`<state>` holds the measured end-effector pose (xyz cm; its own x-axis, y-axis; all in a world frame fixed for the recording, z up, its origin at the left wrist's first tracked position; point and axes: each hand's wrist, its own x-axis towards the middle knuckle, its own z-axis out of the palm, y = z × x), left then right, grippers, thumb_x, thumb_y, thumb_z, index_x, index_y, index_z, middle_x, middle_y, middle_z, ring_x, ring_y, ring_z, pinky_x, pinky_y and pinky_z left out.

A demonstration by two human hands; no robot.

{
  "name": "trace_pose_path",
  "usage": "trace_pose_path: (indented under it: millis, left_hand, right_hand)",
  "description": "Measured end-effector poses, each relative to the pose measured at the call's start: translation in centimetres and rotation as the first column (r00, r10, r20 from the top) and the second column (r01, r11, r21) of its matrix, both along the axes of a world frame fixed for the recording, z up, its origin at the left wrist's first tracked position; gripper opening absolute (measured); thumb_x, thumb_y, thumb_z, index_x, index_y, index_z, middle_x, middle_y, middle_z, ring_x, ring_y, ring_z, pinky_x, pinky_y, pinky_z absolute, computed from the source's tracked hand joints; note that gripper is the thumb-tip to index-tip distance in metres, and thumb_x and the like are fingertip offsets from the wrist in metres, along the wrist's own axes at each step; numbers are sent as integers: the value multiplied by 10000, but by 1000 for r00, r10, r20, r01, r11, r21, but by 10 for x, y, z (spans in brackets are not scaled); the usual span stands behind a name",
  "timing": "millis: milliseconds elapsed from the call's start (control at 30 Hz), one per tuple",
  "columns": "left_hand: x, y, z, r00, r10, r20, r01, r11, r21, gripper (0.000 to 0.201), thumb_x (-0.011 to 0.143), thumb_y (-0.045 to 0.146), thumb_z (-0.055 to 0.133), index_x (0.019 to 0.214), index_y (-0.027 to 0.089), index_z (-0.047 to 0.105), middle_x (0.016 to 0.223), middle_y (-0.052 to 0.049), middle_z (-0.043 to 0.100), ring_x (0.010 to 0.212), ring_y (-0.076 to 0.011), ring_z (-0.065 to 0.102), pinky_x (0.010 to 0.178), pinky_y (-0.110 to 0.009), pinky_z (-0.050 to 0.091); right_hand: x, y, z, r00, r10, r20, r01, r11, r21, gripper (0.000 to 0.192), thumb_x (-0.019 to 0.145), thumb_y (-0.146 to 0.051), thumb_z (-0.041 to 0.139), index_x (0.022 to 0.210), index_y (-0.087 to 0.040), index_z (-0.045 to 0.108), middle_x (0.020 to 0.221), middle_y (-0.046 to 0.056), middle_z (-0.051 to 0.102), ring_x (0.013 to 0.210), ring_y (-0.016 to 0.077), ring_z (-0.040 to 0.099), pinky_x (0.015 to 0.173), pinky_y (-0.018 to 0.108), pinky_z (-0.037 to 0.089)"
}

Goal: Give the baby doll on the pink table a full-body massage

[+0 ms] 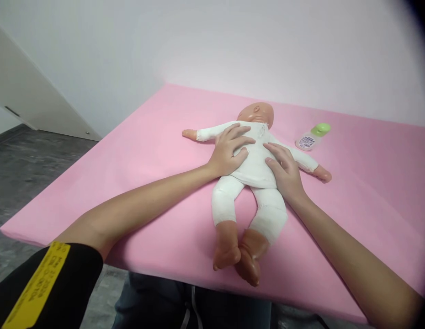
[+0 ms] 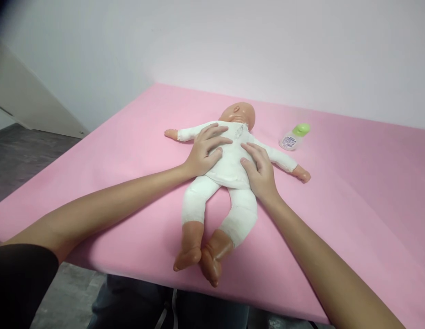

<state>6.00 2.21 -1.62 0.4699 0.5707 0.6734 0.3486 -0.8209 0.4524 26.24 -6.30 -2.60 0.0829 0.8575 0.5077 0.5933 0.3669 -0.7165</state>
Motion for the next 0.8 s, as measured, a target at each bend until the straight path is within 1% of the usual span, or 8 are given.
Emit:
trace_pose_path:
  millis: [233,467,533,600,667,733,767,800]
  left_hand:
    - [1,-3,3,1000,15,9,-15,998,-65,340,877,169,514,1129,241,730,1468,-58,570,1407,-307,423,1202,-561,305]
    - [0,-15,11,993,54,107,-45,996,-78,289,867,144,519,1028,216,747,1333,-70,639,1312,-260,504,1164,-485,395]
    - [-4,-22,15,995,62,79,-56,995,-80,294,863,141,521,1036,217,747,1308,-73,650,1286,-265,522,1147,-498,406]
    - [-13,-37,25,996,68,64,-64,996,-68,296,856,140,529,1043,220,746,1300,-74,652,1271,-272,530,1144,-515,403]
    - [-30,-64,41,994,58,97,-52,997,-55,275,858,150,542,1023,226,749,1283,-70,658,1259,-277,536,1152,-523,393]
    - [-57,-104,63,983,-1,186,21,994,-106,232,868,155,549,960,217,753,1176,-82,692,1181,-274,589,1102,-495,452]
    - [-73,-128,75,971,-76,226,117,978,-174,218,876,150,546,916,215,750,1074,-80,712,1080,-257,635,1020,-445,514]
    - [-90,-152,86,946,-217,240,282,917,-281,218,884,146,542,857,222,745,939,-62,722,923,-225,671,896,-376,563]
  right_hand:
    - [-2,2,1,1000,-4,-19,4,1000,12,390,936,-343,577,1312,-303,673,1424,64,583,1413,276,479,1244,538,308]
    - [-9,8,-4,999,18,-41,-17,1000,24,406,938,-345,555,1327,-262,636,1403,90,568,1406,272,468,1251,518,298]
    - [-10,11,-1,999,40,-13,-39,999,20,415,940,-346,548,1337,-247,622,1404,102,567,1403,270,471,1248,523,302]
    - [-13,4,9,999,35,35,-35,999,13,421,933,-364,570,1335,-247,619,1418,111,556,1409,286,464,1239,553,306]
    - [-19,-19,27,997,-7,83,4,999,44,405,916,-386,615,1304,-270,637,1437,107,542,1419,313,448,1222,594,314]
    - [-25,-63,52,997,-39,67,32,994,106,349,923,-385,638,1262,-305,663,1459,90,530,1415,327,449,1191,605,351]
    - [-26,-91,64,998,-46,35,42,993,110,299,938,-372,636,1227,-312,682,1439,84,551,1402,331,462,1179,602,362]
    - [-27,-122,75,1000,-27,-11,28,996,85,258,947,-352,641,1195,-312,699,1402,84,580,1370,333,493,1158,586,387]
